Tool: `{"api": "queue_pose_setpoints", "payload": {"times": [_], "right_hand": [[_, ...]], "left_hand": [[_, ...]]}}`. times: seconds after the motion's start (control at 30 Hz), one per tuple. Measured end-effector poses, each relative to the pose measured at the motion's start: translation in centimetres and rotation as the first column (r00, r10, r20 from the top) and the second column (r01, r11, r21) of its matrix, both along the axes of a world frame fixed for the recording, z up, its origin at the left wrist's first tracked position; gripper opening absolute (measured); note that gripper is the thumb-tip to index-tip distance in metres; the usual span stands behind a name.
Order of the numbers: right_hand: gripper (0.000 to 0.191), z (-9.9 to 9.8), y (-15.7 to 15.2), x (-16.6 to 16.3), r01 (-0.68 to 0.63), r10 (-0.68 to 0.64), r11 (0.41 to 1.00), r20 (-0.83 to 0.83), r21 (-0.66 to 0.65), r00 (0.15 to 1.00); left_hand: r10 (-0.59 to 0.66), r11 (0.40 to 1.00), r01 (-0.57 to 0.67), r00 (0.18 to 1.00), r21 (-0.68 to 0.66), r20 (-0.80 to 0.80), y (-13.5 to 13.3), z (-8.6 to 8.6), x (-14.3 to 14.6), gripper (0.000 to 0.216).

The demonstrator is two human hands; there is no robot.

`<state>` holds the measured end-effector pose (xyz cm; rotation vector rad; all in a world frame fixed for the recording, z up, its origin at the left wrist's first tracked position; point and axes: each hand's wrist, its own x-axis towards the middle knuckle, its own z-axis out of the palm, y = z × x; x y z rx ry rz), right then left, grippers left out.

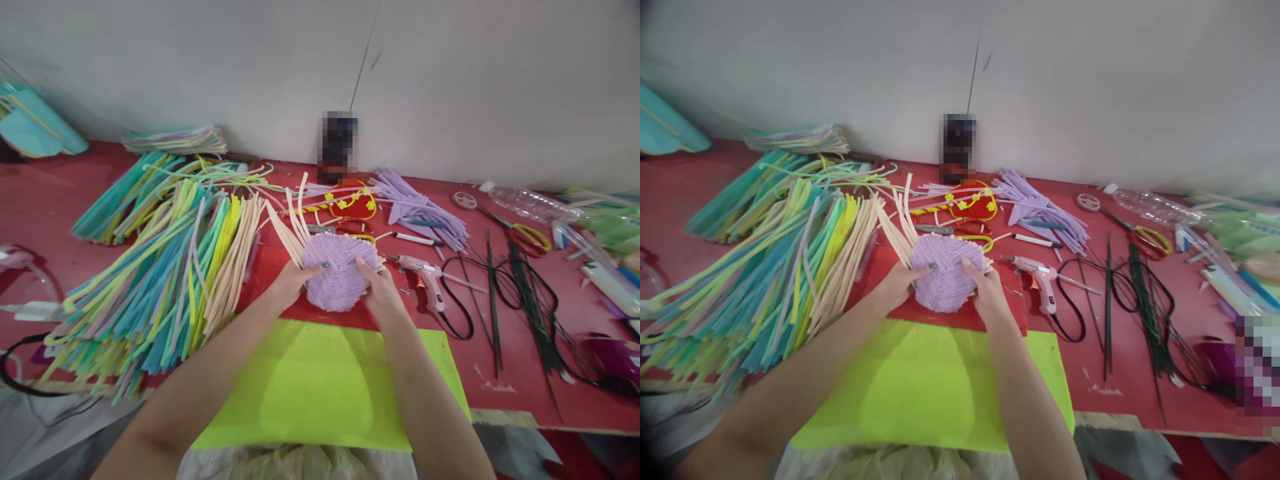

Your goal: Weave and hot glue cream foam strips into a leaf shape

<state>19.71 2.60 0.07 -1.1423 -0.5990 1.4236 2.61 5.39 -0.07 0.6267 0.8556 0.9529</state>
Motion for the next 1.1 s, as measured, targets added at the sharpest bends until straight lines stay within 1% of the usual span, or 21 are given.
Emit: {"api": "queue_pose_setpoints", "payload": {"times": [0.23,0.33,0.4,0.47,0.5,0.53,0.57,0.6,0.63,0.67,0.7,0.77,0.8,0.9,0.97,1.1], "right_hand": [[0.036,-0.1,-0.1,0.0,-0.008,0.008,1.0,0.013,-0.007,1.0],[0.038,0.1,0.0,-0.2,0.003,-0.004,1.0,0.02,0.006,1.0],[0.041,0.3,0.0,-0.2,0.048,-0.053,0.996,0.062,0.07,0.997],[0.043,0.7,-0.1,0.1,0.136,-0.174,0.969,0.176,0.209,0.969],[0.044,0.9,-0.1,0.3,0.186,-0.267,0.937,0.264,0.297,0.927],[0.043,1.0,-0.2,0.5,0.219,-0.369,0.895,0.366,0.39,0.855],[0.04,1.2,-0.4,0.7,0.224,-0.463,0.849,0.468,0.479,0.753],[0.033,1.3,-0.5,0.7,0.189,-0.532,0.81,0.558,0.555,0.637],[0.024,1.3,-0.6,0.7,0.12,-0.567,0.786,0.632,0.606,0.528],[0.015,1.2,-0.7,0.7,0.028,-0.576,0.775,0.687,0.632,0.443],[0.009,1.1,-0.8,0.5,-0.058,-0.566,0.773,0.728,0.631,0.386],[0.009,0.7,-0.8,0.1,-0.193,-0.519,0.784,0.794,0.59,0.317],[0.009,0.6,-0.7,-0.1,-0.235,-0.503,0.79,0.818,0.566,0.279],[0.009,0.2,-0.5,-0.3,-0.286,-0.489,0.802,0.851,0.525,0.191],[0.009,0.1,-0.4,-0.3,-0.299,-0.487,0.803,0.857,0.515,0.167],[0.008,0.0,-0.4,-0.2,-0.342,-0.471,0.803,0.872,0.488,0.138]], "left_hand": [[-0.008,1.0,0.008,1.0,-0.004,0.007,-0.1,0.2,0.0,0.045],[0.026,1.0,-0.026,1.0,0.011,0.012,0.0,0.1,0.1,0.047],[0.073,0.997,-0.073,0.997,0.017,0.011,0.1,0.0,0.0,0.046],[0.122,0.992,-0.122,0.992,0.019,0.002,0.3,-0.2,-0.1,0.044],[0.143,0.99,-0.143,0.99,0.02,-0.003,0.4,-0.3,-0.1,0.043],[0.157,0.987,-0.157,0.988,0.02,-0.008,0.5,-0.4,-0.2,0.043],[0.165,0.986,-0.165,0.986,0.017,-0.011,0.5,-0.4,-0.2,0.043],[0.167,0.986,-0.167,0.986,0.011,-0.012,0.5,-0.4,-0.2,0.043],[0.164,0.986,-0.164,0.986,0.005,-0.012,0.5,-0.3,-0.2,0.043],[0.158,0.987,-0.158,0.987,0.002,-0.012,0.4,-0.3,-0.2,0.043],[0.153,0.988,-0.153,0.988,0.003,-0.012,0.4,-0.2,-0.1,0.043],[0.147,0.989,-0.147,0.989,0.027,-0.018,0.3,-0.2,-0.1,0.044],[0.151,0.987,-0.15,0.988,0.051,-0.031,0.3,-0.2,-0.1,0.045],[0.174,0.978,-0.159,0.979,0.132,-0.106,0.4,-0.6,-0.2,0.045],[0.177,0.975,-0.151,0.971,0.164,-0.158,0.4,-0.8,-0.2,0.045],[0.148,0.973,-0.106,0.968,0.204,-0.204,0.4,-0.9,-0.3,0.049]]}}
